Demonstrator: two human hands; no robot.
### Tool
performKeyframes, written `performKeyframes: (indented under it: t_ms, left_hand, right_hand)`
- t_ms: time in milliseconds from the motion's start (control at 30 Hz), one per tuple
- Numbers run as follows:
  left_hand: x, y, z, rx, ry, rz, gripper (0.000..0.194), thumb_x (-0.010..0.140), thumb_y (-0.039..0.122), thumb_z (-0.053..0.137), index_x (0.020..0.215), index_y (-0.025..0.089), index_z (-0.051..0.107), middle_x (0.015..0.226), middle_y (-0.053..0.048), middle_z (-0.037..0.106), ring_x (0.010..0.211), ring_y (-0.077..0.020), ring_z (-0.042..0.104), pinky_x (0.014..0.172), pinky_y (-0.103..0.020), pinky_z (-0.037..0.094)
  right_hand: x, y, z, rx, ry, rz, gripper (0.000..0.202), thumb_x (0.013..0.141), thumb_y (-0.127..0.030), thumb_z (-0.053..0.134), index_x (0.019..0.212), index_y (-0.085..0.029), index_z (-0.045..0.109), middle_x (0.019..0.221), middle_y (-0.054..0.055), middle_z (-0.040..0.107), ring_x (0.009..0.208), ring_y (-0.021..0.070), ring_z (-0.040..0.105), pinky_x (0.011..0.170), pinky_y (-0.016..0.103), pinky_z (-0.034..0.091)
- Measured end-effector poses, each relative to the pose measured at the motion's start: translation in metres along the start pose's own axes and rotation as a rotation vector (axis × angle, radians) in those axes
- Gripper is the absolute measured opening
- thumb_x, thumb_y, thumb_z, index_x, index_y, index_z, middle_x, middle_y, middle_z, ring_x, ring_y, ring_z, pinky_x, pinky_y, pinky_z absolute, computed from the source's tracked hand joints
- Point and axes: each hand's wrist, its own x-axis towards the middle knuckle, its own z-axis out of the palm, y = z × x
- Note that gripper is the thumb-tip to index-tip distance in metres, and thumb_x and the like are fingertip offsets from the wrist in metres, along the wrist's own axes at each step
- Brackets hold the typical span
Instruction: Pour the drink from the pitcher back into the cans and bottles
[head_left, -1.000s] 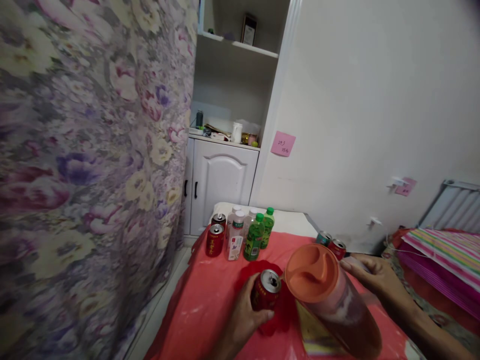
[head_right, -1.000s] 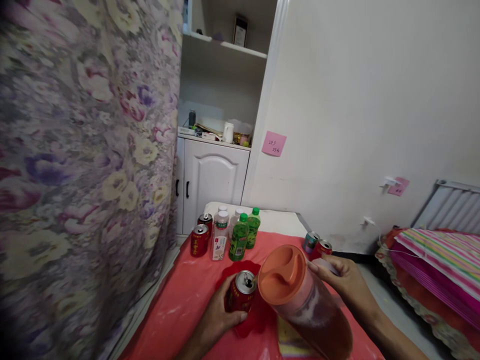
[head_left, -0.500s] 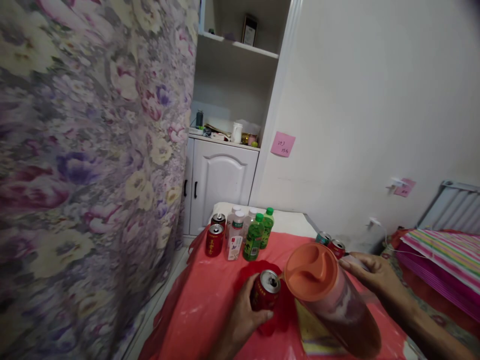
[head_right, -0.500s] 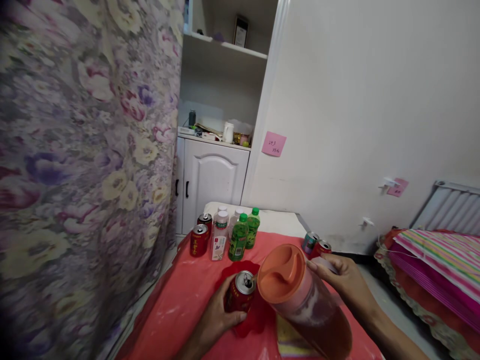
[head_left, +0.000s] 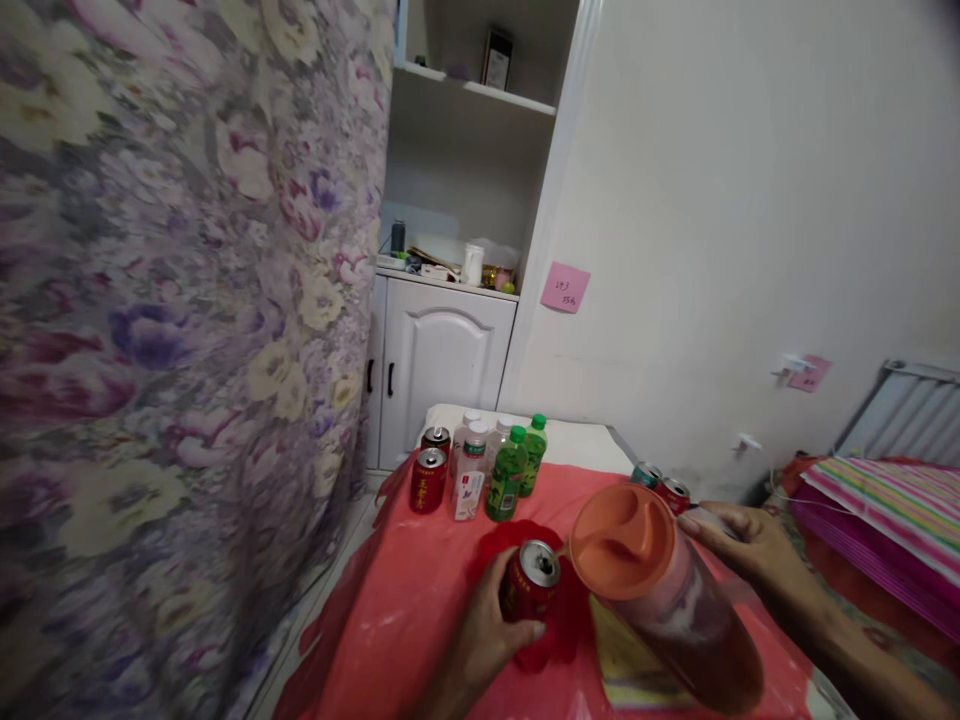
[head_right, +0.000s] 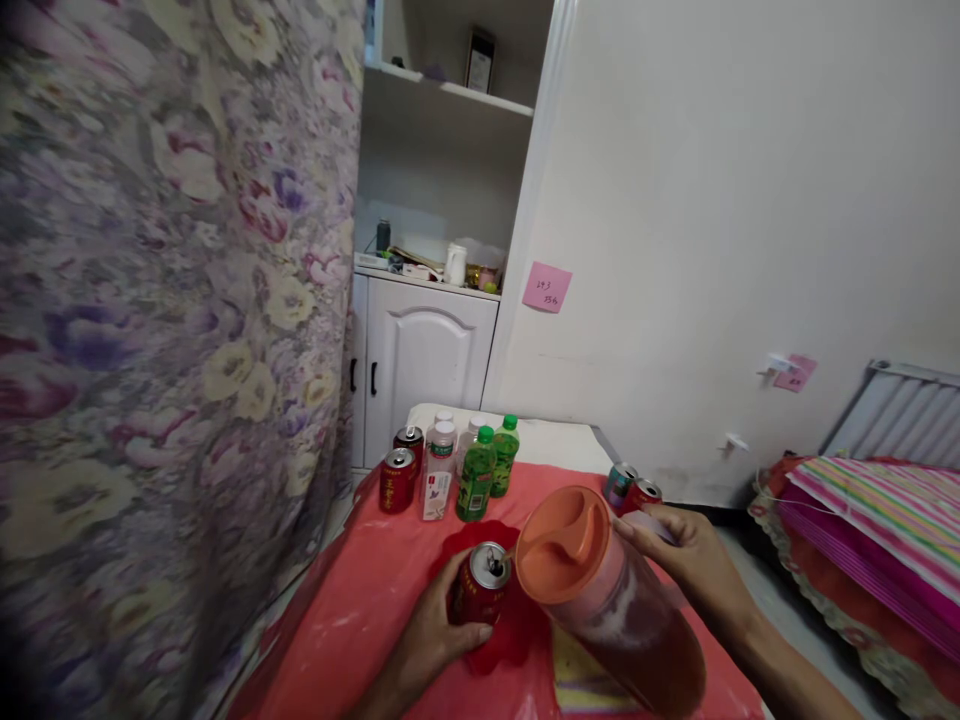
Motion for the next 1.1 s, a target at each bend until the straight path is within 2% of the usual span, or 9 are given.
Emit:
performKeyframes:
  t_ms: [100, 233, 400, 600, 867, 1100]
  left_hand:
    - [0.001, -0.002, 0.000, 0.002, 0.003, 0.006, 0.078, 0.056, 0.022, 0.085, 0.130, 0.022, 0.059, 0.136, -0.011, 0.064, 0.131, -0.0381, 0.053, 0.112, -0.050, 0.040]
    - [0.002, -0.003, -0.001, 0.013, -0.013, 0.029, 0.078, 0.056, 0.023, 0.085, 0.129, 0.022, 0.060, 0.133, -0.011, 0.065, 0.128, -0.0382, 0.055, 0.111, -0.051, 0.040]
    - [0.002, -0.004, -0.002, 0.030, -0.010, 0.043, 0.078, 0.056, 0.025, 0.085, 0.129, 0.021, 0.059, 0.133, -0.012, 0.065, 0.128, -0.0387, 0.055, 0.112, -0.050, 0.039]
    - [0.002, -0.002, -0.002, 0.005, -0.022, 0.049, 0.077, 0.056, 0.027, 0.085, 0.128, 0.021, 0.059, 0.132, -0.011, 0.066, 0.126, -0.0372, 0.056, 0.110, -0.048, 0.040]
    - [0.001, 0.001, -0.002, -0.020, -0.010, 0.028, 0.077, 0.054, 0.021, 0.083, 0.127, 0.020, 0.058, 0.130, -0.012, 0.067, 0.126, -0.0372, 0.056, 0.111, -0.049, 0.039]
    - [0.001, 0.000, -0.002, 0.028, 0.000, 0.036, 0.076, 0.056, 0.023, 0.083, 0.129, 0.023, 0.059, 0.131, -0.011, 0.067, 0.126, -0.0377, 0.057, 0.110, -0.050, 0.040]
  right_hand:
    - [0.001, -0.002, -0.001, 0.076, -0.053, 0.051, 0.044, 0.077, -0.056, 0.068, 0.058, -0.019, 0.051, 0.058, -0.003, 0.040, 0.057, 0.0129, 0.039, 0.055, 0.027, 0.032]
    - [0.002, -0.005, -0.001, 0.077, -0.063, 0.078, 0.049, 0.074, -0.061, 0.068, 0.056, -0.021, 0.044, 0.058, -0.004, 0.034, 0.057, 0.0122, 0.034, 0.054, 0.027, 0.027]
    - [0.003, -0.004, -0.001, 0.083, -0.076, 0.088, 0.049, 0.074, -0.062, 0.068, 0.059, -0.020, 0.047, 0.060, -0.003, 0.037, 0.059, 0.0129, 0.035, 0.056, 0.028, 0.029]
    - [0.003, -0.009, 0.000, 0.042, -0.069, 0.086, 0.050, 0.073, -0.063, 0.066, 0.057, -0.022, 0.042, 0.060, -0.003, 0.033, 0.059, 0.0128, 0.033, 0.055, 0.028, 0.027]
    - [0.000, -0.018, -0.001, 0.024, -0.073, 0.086, 0.049, 0.073, -0.063, 0.064, 0.057, -0.022, 0.043, 0.059, -0.003, 0.035, 0.058, 0.0135, 0.034, 0.055, 0.028, 0.030]
    - [0.000, -0.018, -0.001, 0.042, -0.074, 0.090, 0.048, 0.074, -0.061, 0.065, 0.057, -0.021, 0.045, 0.060, -0.003, 0.034, 0.058, 0.0128, 0.034, 0.055, 0.028, 0.029]
